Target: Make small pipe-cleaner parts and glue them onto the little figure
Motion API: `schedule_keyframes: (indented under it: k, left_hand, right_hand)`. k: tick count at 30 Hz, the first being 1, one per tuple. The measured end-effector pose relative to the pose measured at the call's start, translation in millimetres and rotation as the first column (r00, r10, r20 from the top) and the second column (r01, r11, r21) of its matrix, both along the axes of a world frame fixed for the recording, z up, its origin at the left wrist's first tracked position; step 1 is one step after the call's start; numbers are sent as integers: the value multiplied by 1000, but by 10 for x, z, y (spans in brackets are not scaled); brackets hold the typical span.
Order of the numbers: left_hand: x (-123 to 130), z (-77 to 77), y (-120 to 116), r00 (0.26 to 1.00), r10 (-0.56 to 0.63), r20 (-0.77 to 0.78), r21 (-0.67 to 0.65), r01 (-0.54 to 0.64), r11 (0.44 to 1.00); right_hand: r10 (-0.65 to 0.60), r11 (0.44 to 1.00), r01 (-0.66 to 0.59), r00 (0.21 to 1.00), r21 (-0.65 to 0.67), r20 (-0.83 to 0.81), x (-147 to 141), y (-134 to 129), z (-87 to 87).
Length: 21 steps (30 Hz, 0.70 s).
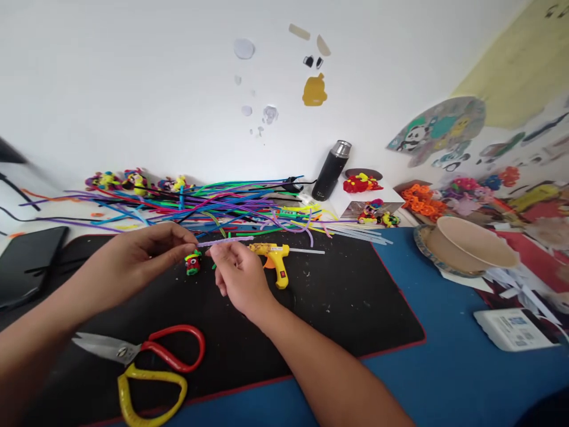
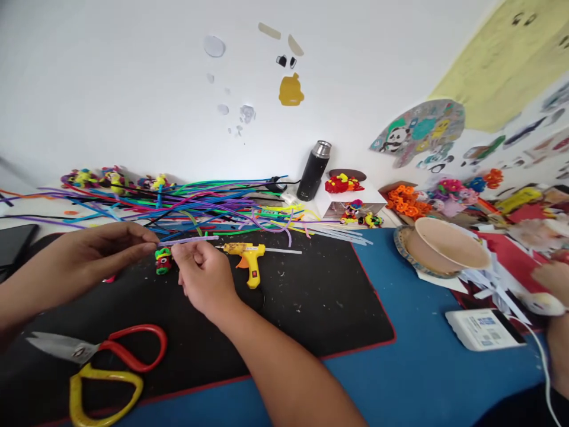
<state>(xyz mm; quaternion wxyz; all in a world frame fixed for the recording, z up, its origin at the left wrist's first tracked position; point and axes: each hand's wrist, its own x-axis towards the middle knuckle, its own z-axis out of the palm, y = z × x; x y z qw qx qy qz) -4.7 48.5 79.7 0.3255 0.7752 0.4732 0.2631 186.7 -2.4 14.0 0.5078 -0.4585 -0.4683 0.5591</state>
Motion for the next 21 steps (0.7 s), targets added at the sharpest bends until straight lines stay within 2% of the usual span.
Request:
schedule_keyframes:
  k: [3, 6, 8, 9, 11, 13, 14, 16, 18, 21]
  left_hand:
    - [97, 49, 104, 998, -23, -66, 49, 26, 998]
    - [339, 130, 350, 995, 26, -91, 224, -5, 975]
    - [580, 161, 592, 995, -2, -98, 322, 34, 946]
    - [714, 163, 727, 991, -28, -129, 344, 71, 936]
    - [990, 141, 995, 972, -54, -229, 395, 144, 907]
    - [1258, 90, 1214, 939, -47, -341, 442, 204, 874]
    - [1390, 58, 1286, 916, -34, -400, 448, 228, 865]
    - [1650, -14, 1332, 851, -53, -522, 458, 332, 824]
    - [1911, -96, 1251, 785, -152, -601, 440, 483, 757]
    - [2277, -243, 1014, 673, -333, -661, 375, 681, 629]
  right_hand:
    - [4, 1000, -4, 1000, -30, 0, -5, 4, -14]
    - [9, 999, -22, 964, 47, 265, -44, -48, -18]
    - [54, 981, -144, 851, 133, 523, -85, -106, 2]
    - [102, 955, -253, 771, 156, 628, -108, -136, 18]
    - [169, 887, -433, 623, 157, 764, -155, -190, 52]
    - [211, 814, -569, 475, 115, 854, -197, -224, 76]
    - [235, 776, -624, 426, 95, 874, -211, -231, 84]
    - [232, 735, -671, 385, 98, 893, -222, -226, 99]
    - [237, 692, -712, 377, 117, 895, -212, -198, 121]
    - [185, 663, -713, 451, 228, 873, -190, -129, 142]
